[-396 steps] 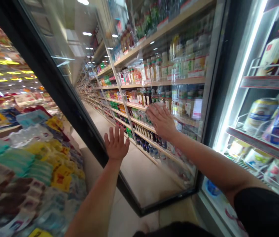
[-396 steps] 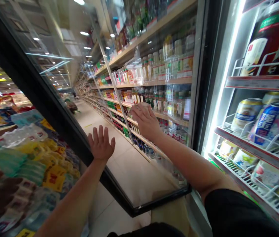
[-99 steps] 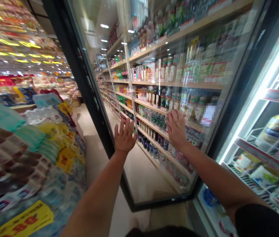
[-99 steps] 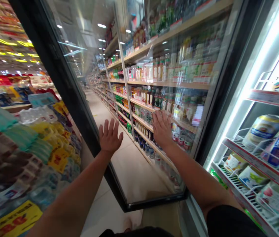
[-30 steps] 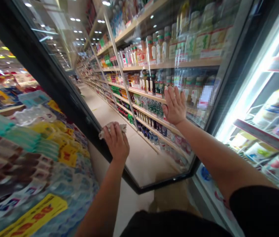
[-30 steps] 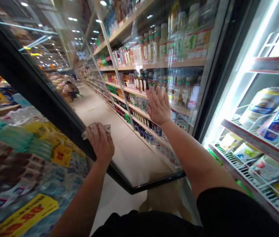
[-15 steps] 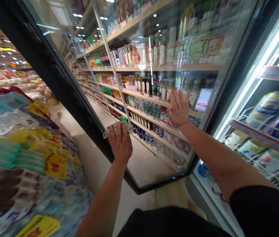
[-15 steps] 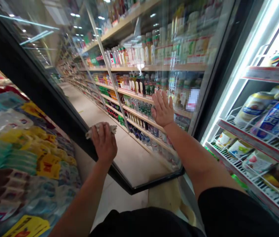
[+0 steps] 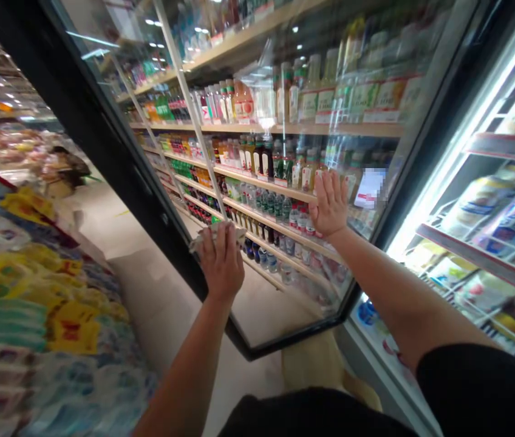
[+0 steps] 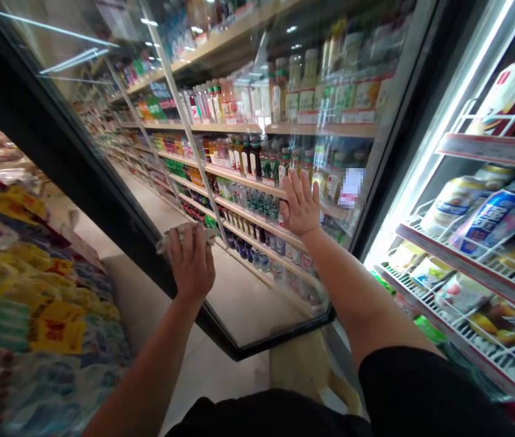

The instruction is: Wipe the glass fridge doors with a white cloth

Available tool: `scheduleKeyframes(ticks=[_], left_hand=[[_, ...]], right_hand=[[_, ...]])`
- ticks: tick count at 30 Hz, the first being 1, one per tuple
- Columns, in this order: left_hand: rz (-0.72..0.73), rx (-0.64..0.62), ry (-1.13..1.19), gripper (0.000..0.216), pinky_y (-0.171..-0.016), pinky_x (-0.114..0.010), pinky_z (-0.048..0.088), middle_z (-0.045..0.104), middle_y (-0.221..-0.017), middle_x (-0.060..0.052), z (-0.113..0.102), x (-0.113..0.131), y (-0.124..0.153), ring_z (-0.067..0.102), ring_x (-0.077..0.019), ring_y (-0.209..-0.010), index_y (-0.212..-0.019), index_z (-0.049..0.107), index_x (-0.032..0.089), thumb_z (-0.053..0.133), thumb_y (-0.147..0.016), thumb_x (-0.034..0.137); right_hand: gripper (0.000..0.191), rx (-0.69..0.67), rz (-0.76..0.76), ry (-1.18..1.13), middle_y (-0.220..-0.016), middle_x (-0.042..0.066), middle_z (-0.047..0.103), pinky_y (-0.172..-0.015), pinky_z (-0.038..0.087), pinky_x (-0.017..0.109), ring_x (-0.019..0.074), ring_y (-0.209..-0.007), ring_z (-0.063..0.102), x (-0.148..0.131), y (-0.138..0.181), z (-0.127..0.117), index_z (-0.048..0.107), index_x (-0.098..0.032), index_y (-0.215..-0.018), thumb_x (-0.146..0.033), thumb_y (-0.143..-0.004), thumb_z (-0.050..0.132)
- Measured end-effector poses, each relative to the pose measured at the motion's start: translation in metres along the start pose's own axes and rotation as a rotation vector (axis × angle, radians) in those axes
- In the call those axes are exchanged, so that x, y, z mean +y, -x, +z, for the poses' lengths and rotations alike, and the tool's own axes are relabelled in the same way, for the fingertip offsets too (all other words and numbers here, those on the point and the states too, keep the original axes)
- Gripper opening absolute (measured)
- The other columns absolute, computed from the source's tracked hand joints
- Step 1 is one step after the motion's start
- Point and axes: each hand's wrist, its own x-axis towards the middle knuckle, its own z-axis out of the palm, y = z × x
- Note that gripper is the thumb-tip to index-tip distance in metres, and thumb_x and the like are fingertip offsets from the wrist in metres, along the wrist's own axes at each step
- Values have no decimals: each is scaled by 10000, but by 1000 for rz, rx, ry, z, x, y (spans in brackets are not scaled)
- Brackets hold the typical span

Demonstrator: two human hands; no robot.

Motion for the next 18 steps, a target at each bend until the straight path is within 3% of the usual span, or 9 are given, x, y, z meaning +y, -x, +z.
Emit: scheduleKeyframes(ticks=[7, 14, 18], left_hand=[[96, -163, 17, 652, -1263, -456, 166, 473, -1517, -108, 16, 5, 62, 148, -281, -1535, -1571, 270, 188, 496, -961, 153], [1, -8, 48, 638, -1240, -526, 207, 374, -1575, -145, 18, -6, 4, 136, -329, -1537, -1570, 276, 175, 499, -974, 218], [20, -35, 76, 637, -1245, -519, 206, 405, -1558, -145, 26, 2, 31, 142, -325, -1535, -1573, 266, 169, 477, -971, 183]], right_hand=[[633, -27, 27, 0, -1597, 105, 390, -1256, 134, 562, 272, -1552, 194, 1, -1, 5, 315, -186, -1568, -464, -1012, 194], [621, 19, -1, 44, -1588, 120, 404, -1254, 149, 559, 261, -1557, 179, 1, -1, 8, 293, -168, -1572, -433, -1017, 207], [625, -3, 12, 51, -1594, 112, 399, -1257, 142, 565, 261, -1560, 165, 0, -2, 10, 300, -172, -1572, -438, -1016, 203]])
